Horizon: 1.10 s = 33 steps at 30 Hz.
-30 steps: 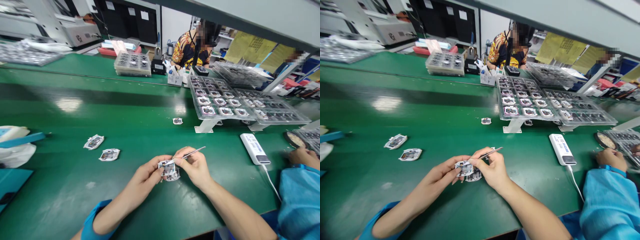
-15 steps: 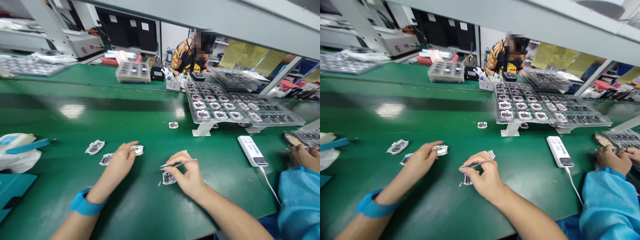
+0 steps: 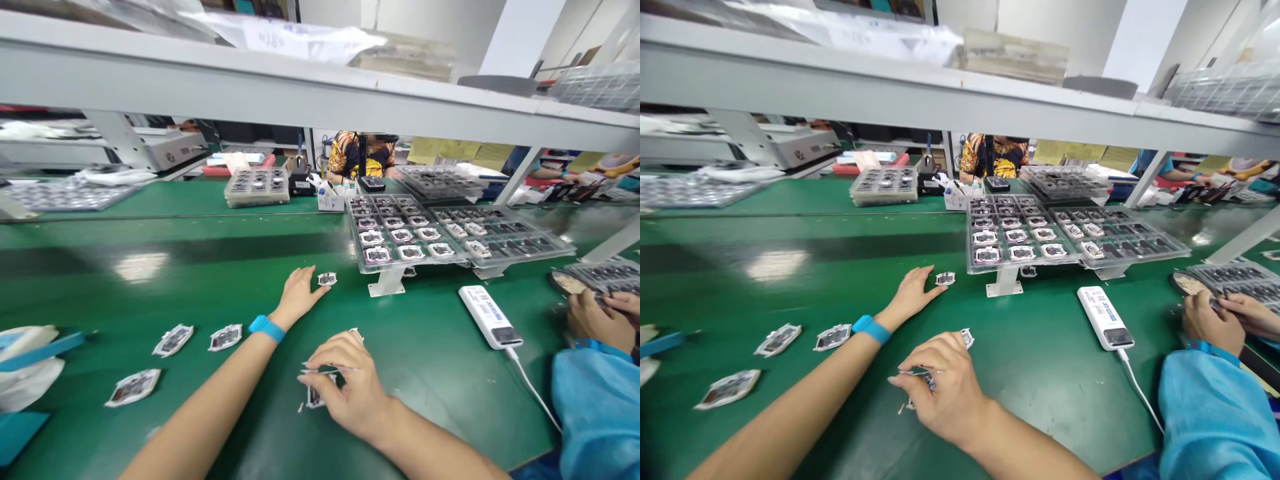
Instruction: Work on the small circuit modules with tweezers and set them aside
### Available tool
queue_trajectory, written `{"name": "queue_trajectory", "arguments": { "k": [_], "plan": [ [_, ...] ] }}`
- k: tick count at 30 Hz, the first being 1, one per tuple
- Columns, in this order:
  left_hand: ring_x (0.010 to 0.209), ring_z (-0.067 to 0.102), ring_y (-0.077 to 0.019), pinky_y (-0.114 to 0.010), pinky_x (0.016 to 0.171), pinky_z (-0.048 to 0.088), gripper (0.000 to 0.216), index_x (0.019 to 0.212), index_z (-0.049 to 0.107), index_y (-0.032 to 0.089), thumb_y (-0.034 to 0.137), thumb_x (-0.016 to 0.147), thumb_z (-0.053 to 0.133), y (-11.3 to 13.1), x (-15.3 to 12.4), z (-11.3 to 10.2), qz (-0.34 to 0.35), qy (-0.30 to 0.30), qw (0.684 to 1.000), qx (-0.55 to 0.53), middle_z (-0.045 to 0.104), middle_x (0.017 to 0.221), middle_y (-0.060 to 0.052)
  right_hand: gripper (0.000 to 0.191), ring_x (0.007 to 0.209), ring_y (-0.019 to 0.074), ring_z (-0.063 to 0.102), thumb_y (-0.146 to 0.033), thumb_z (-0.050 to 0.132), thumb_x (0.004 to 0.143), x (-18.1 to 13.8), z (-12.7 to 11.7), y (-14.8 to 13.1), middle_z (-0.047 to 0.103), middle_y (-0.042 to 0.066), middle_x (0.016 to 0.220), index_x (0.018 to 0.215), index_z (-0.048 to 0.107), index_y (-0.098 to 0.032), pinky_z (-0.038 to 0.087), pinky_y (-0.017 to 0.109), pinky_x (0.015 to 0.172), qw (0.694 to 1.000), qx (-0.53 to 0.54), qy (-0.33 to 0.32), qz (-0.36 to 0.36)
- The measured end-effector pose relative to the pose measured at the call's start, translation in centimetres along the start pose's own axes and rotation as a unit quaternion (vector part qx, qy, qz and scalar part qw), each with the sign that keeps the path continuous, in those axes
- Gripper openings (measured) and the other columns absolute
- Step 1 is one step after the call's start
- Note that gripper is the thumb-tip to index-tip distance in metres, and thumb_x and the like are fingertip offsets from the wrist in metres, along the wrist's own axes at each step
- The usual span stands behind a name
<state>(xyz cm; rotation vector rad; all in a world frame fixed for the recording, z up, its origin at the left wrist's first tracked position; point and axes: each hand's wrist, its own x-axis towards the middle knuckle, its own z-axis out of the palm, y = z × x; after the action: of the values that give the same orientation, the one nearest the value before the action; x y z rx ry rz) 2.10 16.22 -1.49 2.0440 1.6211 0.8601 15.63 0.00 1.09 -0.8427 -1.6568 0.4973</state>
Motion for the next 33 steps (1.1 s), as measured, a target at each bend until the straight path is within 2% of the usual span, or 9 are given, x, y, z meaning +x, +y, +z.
{"name": "queue_trajectory", "arguments": {
  "k": [3, 6, 9, 11, 15, 18, 26, 29, 33],
  "plan": [
    [0.133, 0.04, -0.0362, -0.055, 0.111, 0.024, 0.034, 0.101, 0.065, 0.016, 0.033, 0.072, 0.073, 0.2, 1.3, 1.0, -0.006, -0.007, 0.998, -0.057, 0.061, 0.129, -0.016, 0.007, 0.072, 0.0201, 0.066, -0.028, 0.068, 0.086, 0.2, -0.1, 0.2, 0.074, 0.005, 0.075, 0.082, 0.065, -0.023, 0.046, 0.036, 0.072, 1.0, -0.011, 0.005, -0.005],
    [0.118, 0.054, -0.0317, -0.049, 0.104, 0.036, 0.03, 0.096, 0.061, 0.018, 0.033, 0.071, 0.072, 0.6, 0.1, 0.6, -0.017, -0.015, 0.99, -0.137, 0.067, 0.111, -0.012, 0.006, 0.071, 0.02, 0.066, -0.027, 0.068, 0.085, 0.4, -0.3, 0.1, 0.074, 0.004, 0.075, 0.082, 0.065, -0.023, 0.046, 0.036, 0.072, 1.0, -0.001, 0.019, -0.003],
    [0.093, 0.064, -0.0255, -0.041, 0.087, 0.049, 0.039, 0.103, 0.054, 0.019, 0.037, 0.072, 0.068, 1.6, -3.3, -0.7, -0.046, -0.028, 0.971, -0.234, 0.067, 0.097, -0.007, 0.004, 0.074, 0.0206, 0.067, -0.024, 0.07, 0.083, 0.6, -0.6, -0.1, 0.074, 0.005, 0.077, 0.082, 0.066, -0.023, 0.046, 0.038, 0.075, 0.999, 0.023, 0.046, 0.02],
    [0.088, 0.064, -0.0222, -0.036, 0.082, 0.051, 0.043, 0.105, 0.053, 0.019, 0.039, 0.071, 0.069, 2.5, -6.3, -1.8, -0.066, -0.047, 0.952, -0.295, 0.066, 0.092, -0.004, 0.004, 0.078, 0.0213, 0.068, -0.022, 0.071, 0.081, 0.7, -0.7, 0.0, 0.074, 0.005, 0.079, 0.08, 0.067, -0.023, 0.047, 0.038, 0.076, 0.993, 0.053, 0.066, 0.077],
    [0.072, 0.059, -0.0169, -0.026, 0.063, 0.045, 0.045, 0.117, 0.058, 0.017, 0.039, 0.078, 0.068, 3.9, -11.8, -4.2, -0.134, -0.116, 0.905, -0.386, 0.067, 0.084, -0.003, 0.003, 0.075, 0.0192, 0.066, -0.023, 0.07, 0.079, 0.8, -0.8, 0.7, 0.072, 0.004, 0.08, 0.079, 0.068, -0.021, 0.049, 0.033, 0.071, 0.96, 0.143, 0.09, 0.223],
    [0.062, 0.049, -0.0142, -0.025, 0.056, 0.038, 0.038, 0.112, 0.065, 0.017, 0.041, 0.082, 0.064, 4.1, -14.1, -5.2, -0.183, -0.138, 0.878, -0.421, 0.061, 0.07, 0.0, 0.008, 0.07, 0.017, 0.064, -0.026, 0.072, 0.076, 0.7, -0.5, 1.4, 0.07, 0.002, 0.075, 0.078, 0.067, -0.02, 0.05, 0.029, 0.067, 0.942, 0.184, 0.071, 0.272],
    [0.061, 0.046, -0.0146, -0.026, 0.056, 0.036, 0.035, 0.108, 0.068, 0.019, 0.039, 0.08, 0.063, 3.6, -15.0, -5.9, -0.182, -0.168, 0.875, -0.416, 0.059, 0.07, 0.001, 0.022, 0.063, 0.0149, 0.062, -0.037, 0.077, 0.071, 0.5, -0.1, 1.7, 0.069, 0.001, 0.07, 0.072, 0.065, -0.019, 0.05, 0.027, 0.062, 0.923, 0.213, 0.014, 0.32],
    [0.062, 0.046, -0.0144, -0.026, 0.058, 0.035, 0.037, 0.11, 0.066, 0.018, 0.039, 0.08, 0.063, 3.6, -15.1, -5.9, -0.213, -0.173, 0.849, -0.452, 0.058, 0.069, 0.002, 0.025, 0.061, 0.0143, 0.062, -0.04, 0.077, 0.071, 0.5, -0.2, 1.5, 0.068, 0.0, 0.068, 0.072, 0.064, -0.019, 0.05, 0.027, 0.06, 0.918, 0.219, 0.016, 0.331],
    [0.065, 0.046, -0.014, -0.026, 0.059, 0.036, 0.036, 0.108, 0.067, 0.016, 0.038, 0.078, 0.065, 3.8, -15.3, -5.8, -0.268, -0.185, 0.792, -0.516, 0.061, 0.076, -0.001, 0.015, 0.073, 0.0177, 0.066, -0.032, 0.075, 0.076, 0.2, 0.0, 1.1, 0.071, 0.002, 0.077, 0.077, 0.066, -0.021, 0.053, 0.031, 0.07, 0.944, 0.195, 0.05, 0.262]
  ]
}}
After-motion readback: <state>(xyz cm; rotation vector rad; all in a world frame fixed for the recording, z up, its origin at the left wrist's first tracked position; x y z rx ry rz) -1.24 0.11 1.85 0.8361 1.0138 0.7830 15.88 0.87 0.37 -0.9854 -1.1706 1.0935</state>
